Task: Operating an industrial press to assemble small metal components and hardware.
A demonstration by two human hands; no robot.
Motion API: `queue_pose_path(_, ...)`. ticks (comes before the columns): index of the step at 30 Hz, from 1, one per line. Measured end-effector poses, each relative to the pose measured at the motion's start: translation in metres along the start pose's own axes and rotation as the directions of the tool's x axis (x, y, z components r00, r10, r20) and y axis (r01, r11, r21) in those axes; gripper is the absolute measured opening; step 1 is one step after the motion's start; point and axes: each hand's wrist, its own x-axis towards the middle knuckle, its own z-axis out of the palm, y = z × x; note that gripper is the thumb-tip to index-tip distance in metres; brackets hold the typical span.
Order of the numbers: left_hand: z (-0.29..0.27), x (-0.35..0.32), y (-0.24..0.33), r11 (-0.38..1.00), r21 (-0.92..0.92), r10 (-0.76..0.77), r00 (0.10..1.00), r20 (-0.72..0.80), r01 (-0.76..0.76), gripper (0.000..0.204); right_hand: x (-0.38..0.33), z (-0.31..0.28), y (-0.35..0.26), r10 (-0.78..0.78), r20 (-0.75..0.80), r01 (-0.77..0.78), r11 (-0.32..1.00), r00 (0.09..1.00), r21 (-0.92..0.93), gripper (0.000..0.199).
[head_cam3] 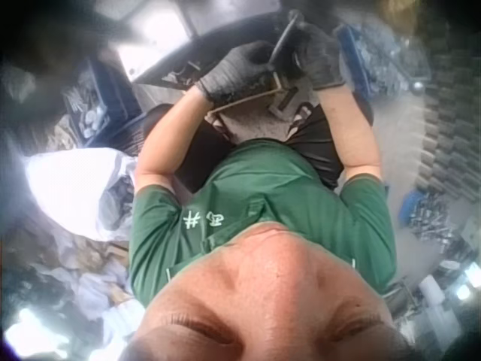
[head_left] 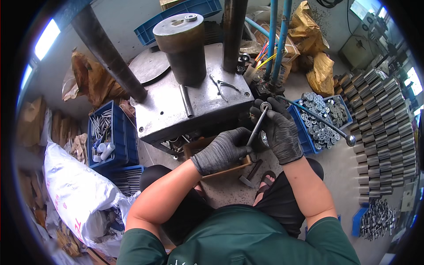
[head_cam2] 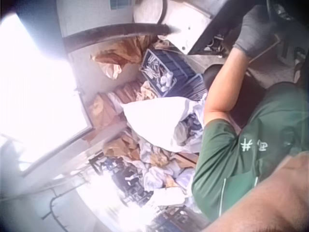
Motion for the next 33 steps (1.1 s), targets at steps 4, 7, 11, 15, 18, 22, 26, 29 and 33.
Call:
queue_pose_path(4, 0.0, 0.006, -0.01, 0.992, 0.09, 0.089, 0.996, -0.018, -0.087, 0.044, -0.001, -0.005, -0.003, -0.027, 0.012, 0.027, 1.0, 1.0, -0.002, 0.041)
queue_pose_path(7, 0.001, 0.009, -0.006, 0.997, 0.068, 0.034, 0.999, -0.02, -0.032, 0.044, -0.001, -0.012, -0.002, -0.121, 0.068, 0.13, 0.982, 0.99, -0.138, 0.035)
queue_pose_path(11, 0.002, 0.01, -0.009, 0.996, 0.073, 0.045, 0.999, -0.018, -0.043, 0.044, -0.002, -0.007, -0.003, -0.135, 0.016, 0.136, 0.983, 0.991, -0.121, 0.029)
queue_pose_path(15, 0.003, 0.011, -0.017, 0.992, 0.09, 0.085, 0.996, -0.019, -0.083, 0.045, -0.002, -0.004, 0.0, 0.161, -0.114, -0.162, 0.987, 0.98, 0.006, 0.028)
queue_pose_path(18, 0.002, 0.011, -0.02, 0.991, 0.1, 0.094, 0.995, -0.034, -0.091, 0.046, -0.005, 0.0, 0.004, 0.179, -0.085, -0.182, 0.983, 0.98, -0.037, 0.031)
queue_pose_path(22, 0.001, 0.01, -0.019, 0.976, 0.166, 0.153, 0.987, -0.052, -0.143, 0.046, -0.008, 0.004, 0.008, 0.067, -0.097, -0.075, 0.993, 0.993, -0.087, 0.035)
queue_pose_path(26, -0.002, 0.005, -0.016, 0.967, 0.172, 0.203, 0.977, -0.062, -0.19, 0.047, -0.011, 0.017, 0.005, 0.138, -0.159, -0.157, 0.98, 0.978, -0.118, 0.036)
queue_pose_path(29, 0.0, 0.004, -0.021, 0.968, 0.097, 0.24, 0.966, -0.099, -0.231, 0.043, -0.014, 0.016, 0.01, 0.087, -0.08, -0.102, 0.974, 0.993, -0.205, 0.036)
queue_pose_path(33, -0.002, 0.001, -0.003, 0.968, 0.056, 0.251, 0.959, -0.134, -0.246, 0.037, -0.016, 0.007, 0.036, 0.107, 0.033, -0.096, 0.967, 0.994, -0.237, 0.037)
